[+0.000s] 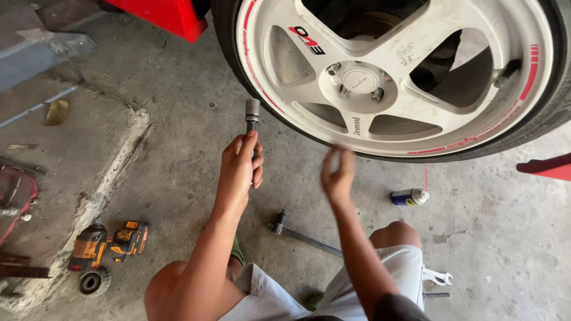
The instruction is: The person kneels beside the front wheel of a red car on a lift and uses a socket wrench with a long breaker bar to loosen the lug nuts, working on the nuts one at a time and repositioning the wrench between nuts. At the end they handle the wrench and socket on the ground.
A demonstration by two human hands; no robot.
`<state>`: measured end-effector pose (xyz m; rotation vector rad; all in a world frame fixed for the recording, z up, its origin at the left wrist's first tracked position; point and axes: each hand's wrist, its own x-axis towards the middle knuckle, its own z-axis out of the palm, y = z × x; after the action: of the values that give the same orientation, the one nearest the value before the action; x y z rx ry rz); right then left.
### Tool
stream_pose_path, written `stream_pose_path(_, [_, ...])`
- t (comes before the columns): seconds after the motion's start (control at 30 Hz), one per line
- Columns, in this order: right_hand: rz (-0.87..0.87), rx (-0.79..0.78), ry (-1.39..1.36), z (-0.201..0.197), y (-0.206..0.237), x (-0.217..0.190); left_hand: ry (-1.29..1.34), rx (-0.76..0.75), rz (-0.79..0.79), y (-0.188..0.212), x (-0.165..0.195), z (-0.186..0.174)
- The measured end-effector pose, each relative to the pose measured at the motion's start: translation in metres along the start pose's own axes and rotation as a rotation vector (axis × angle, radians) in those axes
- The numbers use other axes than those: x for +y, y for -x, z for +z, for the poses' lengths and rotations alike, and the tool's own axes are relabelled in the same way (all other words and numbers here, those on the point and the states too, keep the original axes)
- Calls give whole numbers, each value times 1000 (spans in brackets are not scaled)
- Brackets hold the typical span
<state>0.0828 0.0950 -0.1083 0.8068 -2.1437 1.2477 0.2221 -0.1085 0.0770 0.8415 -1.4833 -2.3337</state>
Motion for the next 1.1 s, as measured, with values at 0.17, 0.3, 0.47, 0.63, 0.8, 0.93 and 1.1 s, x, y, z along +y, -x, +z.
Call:
stream_pose_path(0.17, [355,-1152,187,-6,190,10,9,-22,21,-9,-11,7])
stream_pose_path(0.3, [447,-1217,145,13,189,16,-17,-18,-23,-12,-13,12])
stream_pose_path(0.47, [654,-911,29,22,143,15,1,-57,-29,-12,-18,20])
stream_pose_path(0.63, [877,-1080,141,-6,156,25,-11,-97,-71,-14,-27,22])
stream_pose_path(0.8, [919,-1241,94,-12,181,38,373,-140,-306,-22,-44,10])
stream_pose_path(0.93, [929,-1245,33,-3,183,37,836,19,-411,-34,-67,-3])
stream_pose_path(1.1, [960,-1204,-33,-1,187,34,1008,280,-392,-42,-95,-12])
